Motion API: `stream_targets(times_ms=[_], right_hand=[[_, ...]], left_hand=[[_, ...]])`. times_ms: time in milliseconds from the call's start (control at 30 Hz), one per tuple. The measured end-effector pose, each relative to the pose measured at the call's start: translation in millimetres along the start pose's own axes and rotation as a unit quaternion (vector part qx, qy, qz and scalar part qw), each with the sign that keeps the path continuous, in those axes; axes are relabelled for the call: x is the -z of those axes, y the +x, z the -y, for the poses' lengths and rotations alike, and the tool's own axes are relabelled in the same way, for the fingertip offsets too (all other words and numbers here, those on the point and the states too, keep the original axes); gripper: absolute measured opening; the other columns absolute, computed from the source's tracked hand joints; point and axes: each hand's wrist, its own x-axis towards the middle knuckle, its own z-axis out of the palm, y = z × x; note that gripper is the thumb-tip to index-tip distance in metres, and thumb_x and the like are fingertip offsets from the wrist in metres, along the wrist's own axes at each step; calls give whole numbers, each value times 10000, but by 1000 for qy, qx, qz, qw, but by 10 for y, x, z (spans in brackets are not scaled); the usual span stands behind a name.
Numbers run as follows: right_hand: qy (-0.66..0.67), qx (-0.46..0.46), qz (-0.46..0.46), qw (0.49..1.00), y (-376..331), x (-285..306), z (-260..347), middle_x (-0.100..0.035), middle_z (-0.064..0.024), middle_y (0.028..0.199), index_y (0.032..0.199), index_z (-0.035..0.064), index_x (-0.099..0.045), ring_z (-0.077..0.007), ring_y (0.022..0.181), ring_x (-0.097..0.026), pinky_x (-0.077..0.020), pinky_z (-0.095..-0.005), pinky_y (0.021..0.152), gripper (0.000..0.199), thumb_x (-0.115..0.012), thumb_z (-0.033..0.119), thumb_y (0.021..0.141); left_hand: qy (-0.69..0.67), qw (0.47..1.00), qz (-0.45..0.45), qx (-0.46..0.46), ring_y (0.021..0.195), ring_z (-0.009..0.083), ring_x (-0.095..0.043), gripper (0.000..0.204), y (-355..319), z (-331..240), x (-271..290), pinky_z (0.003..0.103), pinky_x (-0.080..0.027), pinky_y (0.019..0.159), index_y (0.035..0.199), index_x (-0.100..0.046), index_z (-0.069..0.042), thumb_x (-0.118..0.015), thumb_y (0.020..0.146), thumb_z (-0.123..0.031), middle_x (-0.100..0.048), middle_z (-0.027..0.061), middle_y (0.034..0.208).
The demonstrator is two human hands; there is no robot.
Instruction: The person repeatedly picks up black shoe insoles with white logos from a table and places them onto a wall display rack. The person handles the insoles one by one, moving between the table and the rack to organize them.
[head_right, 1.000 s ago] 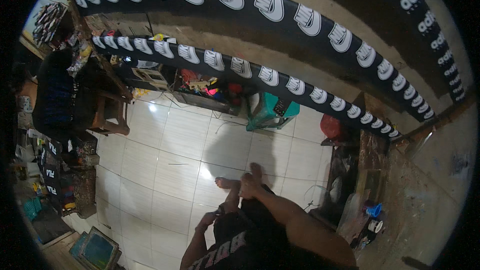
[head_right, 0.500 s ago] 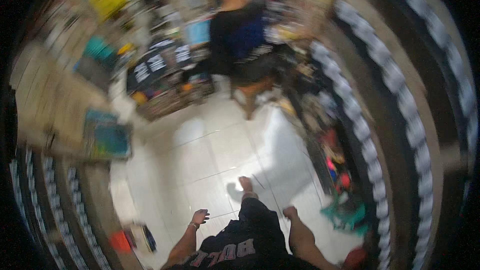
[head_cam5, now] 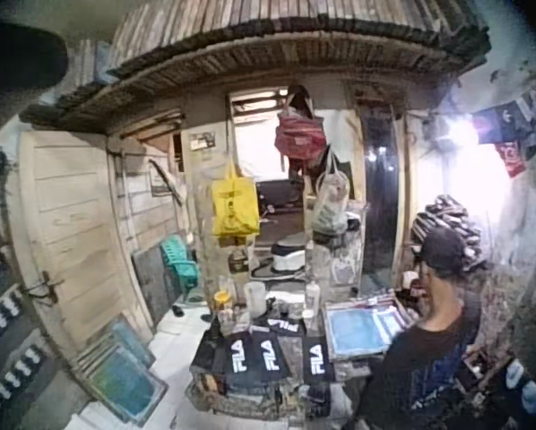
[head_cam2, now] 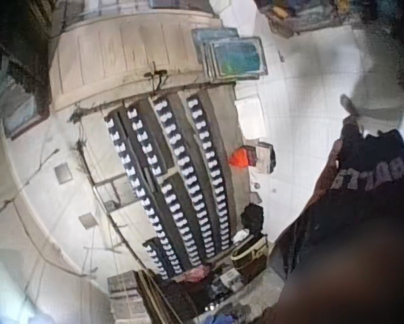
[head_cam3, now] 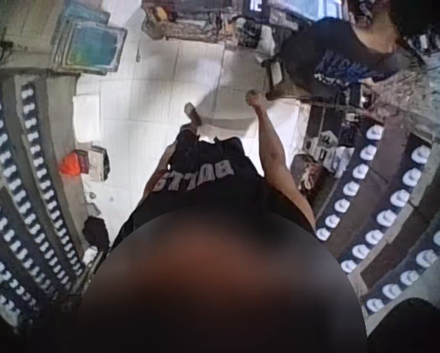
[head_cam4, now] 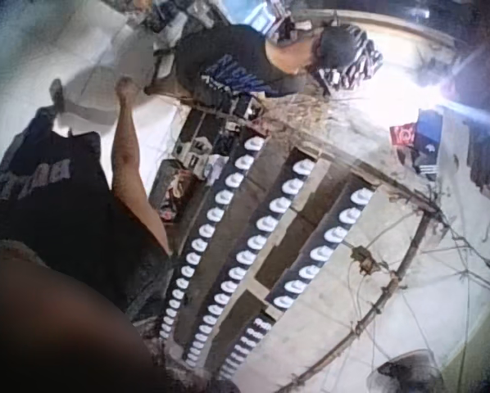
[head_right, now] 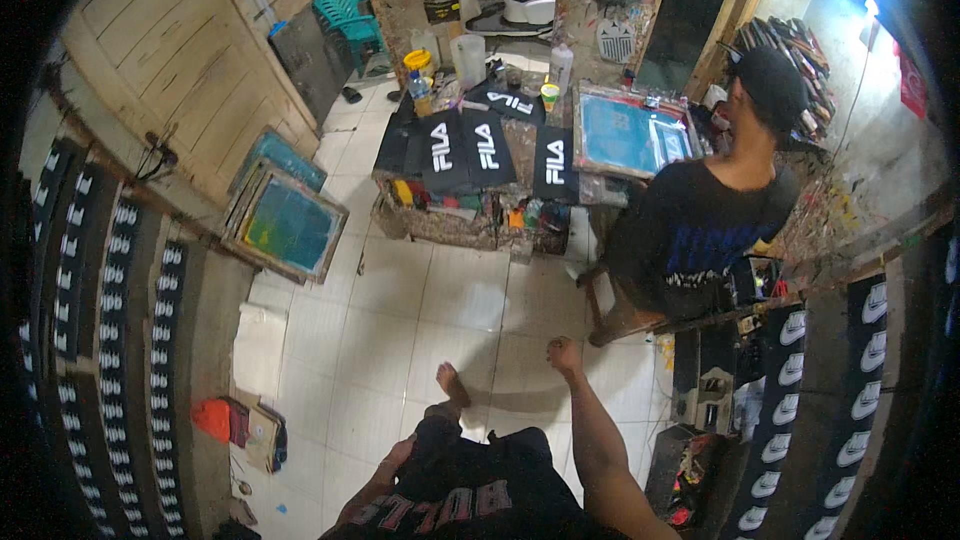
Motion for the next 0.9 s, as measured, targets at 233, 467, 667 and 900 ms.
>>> stream_targets(times_ms=[233,467,667,900], right_hand=[[-226,151,-131,953,841,-809,843,-646,-139,767,821,37,-635,-279,706,-641,-505,-407,625,295,-524,308,857],[-230,63,-298,924,2339,-480,2080,-644,-212,834,850,5,-644,-385,791,-620,-485,-451,711,211,-537,183,812],[-161,33,-424,890,4313,121,2670,-609,-224,850,874,-9,-606,-395,847,-577,-443,-459,758,174,-592,146,797],[-304,-65,-465,829,5241,286,2725,-563,-190,1030,1013,67,-622,-377,994,-507,-391,-466,852,316,-682,252,764]], left_hand=[[-166,977,-70,116,628,158,-526,339,1098,-841,2059,325,-457,466,862,-613,-48,-547,841,-380,-535,32,689],[-278,947,-161,-30,797,211,-599,273,2385,-2400,3548,343,-488,664,1084,-561,-53,-504,898,-244,-636,111,958],[-303,938,-166,-16,847,175,-605,274,3248,-3892,4114,308,-487,678,1122,-556,-58,-522,911,-228,-637,74,954],[-271,954,-126,35,967,208,-594,348,3948,-4656,4421,366,-480,789,1187,-532,-76,-536,909,-286,-620,88,1076]])
